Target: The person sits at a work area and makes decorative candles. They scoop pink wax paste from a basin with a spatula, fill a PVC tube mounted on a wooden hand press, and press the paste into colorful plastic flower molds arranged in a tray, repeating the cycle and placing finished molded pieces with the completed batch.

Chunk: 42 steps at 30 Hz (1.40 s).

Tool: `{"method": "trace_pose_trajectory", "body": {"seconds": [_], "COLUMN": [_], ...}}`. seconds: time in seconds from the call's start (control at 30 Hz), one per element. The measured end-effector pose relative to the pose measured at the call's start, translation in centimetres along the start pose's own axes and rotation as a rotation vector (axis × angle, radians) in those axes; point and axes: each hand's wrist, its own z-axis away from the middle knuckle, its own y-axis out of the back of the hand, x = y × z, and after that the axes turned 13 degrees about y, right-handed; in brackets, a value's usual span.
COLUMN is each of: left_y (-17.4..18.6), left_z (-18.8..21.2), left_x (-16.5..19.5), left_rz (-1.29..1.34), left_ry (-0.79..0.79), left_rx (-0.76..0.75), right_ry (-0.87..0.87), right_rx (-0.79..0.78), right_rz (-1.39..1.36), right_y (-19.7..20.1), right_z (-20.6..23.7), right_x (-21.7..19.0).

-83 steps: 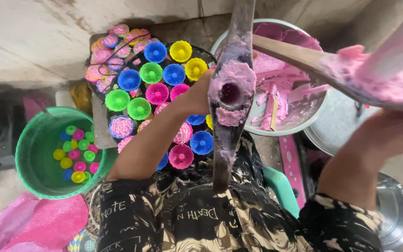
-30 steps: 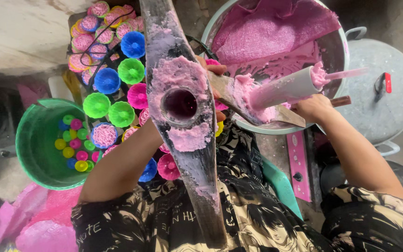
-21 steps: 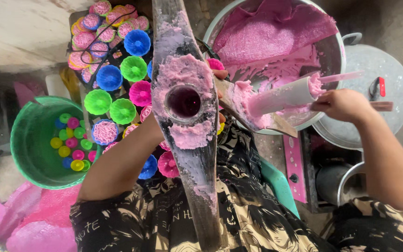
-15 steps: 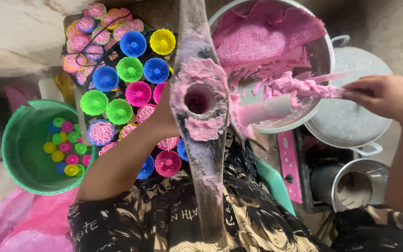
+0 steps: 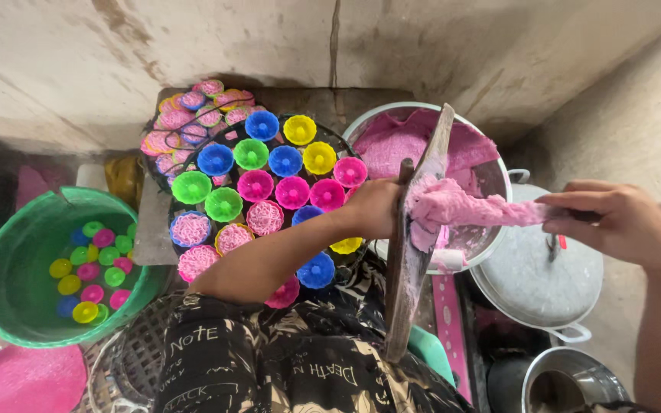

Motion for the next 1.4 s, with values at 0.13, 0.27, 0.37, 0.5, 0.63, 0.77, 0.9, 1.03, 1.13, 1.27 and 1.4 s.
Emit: {"method": "trace_pose_trajectory", "body": {"seconds": [0.13,0.27,0.37,0.5,0.63,0.77,0.9,1.03,1.13,1.27,1.4], "left_y": [1.0,1.0,0.3,-0.1,-0.1,-0.5,0.0,0.4,-0.2,-1.9,-3.2], "left_z": [0.1,0.0,-0.4,-1.5,-2.7,-2.5,-1.3,-0.1,0.3,-0.7,-2.6], "left_x": [2.3,4.2,4.0,1.9,0.4,1.3,2.9,4.8,5.4,3.7,0.1], "left_rz": [-0.079,-0.038,-0.021,-0.038,-0.027,-0.037,0.008,-0.052,-0.052,-0.033,-0.018], "left_ry": [0.016,0.075,0.163,0.244,0.332,0.285,0.203,0.155,0.082,0.186,0.231], "left_rx": [-0.059,-0.025,0.004,-0.024,0.028,0.116,0.129,0.163,0.204,0.145,0.014], "right_ry": [0.174,0.306,0.506,0.564,0.222,0.150,0.049,-0.065,-0.296,-0.012,0.738], "right_rx": [0.112,0.135,0.126,0.144,0.287,0.418,0.150,-0.031,-0.472,-0.205,0.180], "right_rz": [0.487,0.918,1.270,1.192,0.795,0.375,0.610,0.552,0.668,0.779,1.277], "right_y": [3.8,1.9,-1.9,-1.8,2.0,2.5,2.6,3.9,3.5,-0.5,-2.6], "right_z": [-1.4,-2.3,-3.1,-2.1,1.9,3.0,2.0,-0.5,-3.4,-4.7,-3.6], "right_x": [-5.7,-10.8,-12.9,-12.8,-11.0,-8.1,-7.6,-10.1,-11.7,-13.1,-12.8]}}
